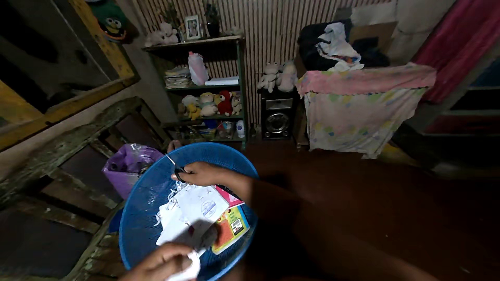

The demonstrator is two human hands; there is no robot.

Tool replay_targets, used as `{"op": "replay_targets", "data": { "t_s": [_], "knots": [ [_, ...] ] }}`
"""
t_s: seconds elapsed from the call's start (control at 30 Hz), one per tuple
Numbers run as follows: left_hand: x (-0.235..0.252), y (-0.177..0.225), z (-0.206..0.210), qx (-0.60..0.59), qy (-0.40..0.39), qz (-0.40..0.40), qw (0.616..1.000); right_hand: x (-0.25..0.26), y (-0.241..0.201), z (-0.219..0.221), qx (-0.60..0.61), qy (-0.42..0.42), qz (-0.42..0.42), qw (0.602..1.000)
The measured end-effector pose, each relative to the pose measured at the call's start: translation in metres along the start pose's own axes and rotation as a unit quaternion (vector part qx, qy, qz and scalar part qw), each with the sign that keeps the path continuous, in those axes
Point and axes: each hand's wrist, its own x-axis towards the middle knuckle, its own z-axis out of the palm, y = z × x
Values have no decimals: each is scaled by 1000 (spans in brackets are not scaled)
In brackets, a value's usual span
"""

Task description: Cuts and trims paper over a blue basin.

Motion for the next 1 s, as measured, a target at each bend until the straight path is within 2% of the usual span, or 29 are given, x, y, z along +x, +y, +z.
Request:
{"op": "replay_targets", "data": {
  "t_s": [0.1,0.23,0.33,0.4,0.53,0.67,0.8,1.0],
  "knots": [
    [19,16,-48,-8,147,8,989,1,1,0,-2,0,0,1000],
    [61,26,-113,-4,347,11,938,2,4,-1,10,-9,28,1000],
    [89,-2,-151,-90,468,18,879,2,9,-3,41,-30,75,996],
    [99,-34,-167,-136,525,-7,840,4,18,-4,54,-36,97,993],
    [104,-86,-161,-153,563,-62,810,1,30,-10,43,-38,139,989],
    [95,-111,-136,-121,541,-89,827,6,31,-9,-7,-46,118,992],
    [87,-121,-128,-141,512,-70,844,9,27,-4,-36,-58,99,993],
    [90,-114,-129,-99,509,-58,853,9,39,3,-65,-119,128,982]
  ]
}}
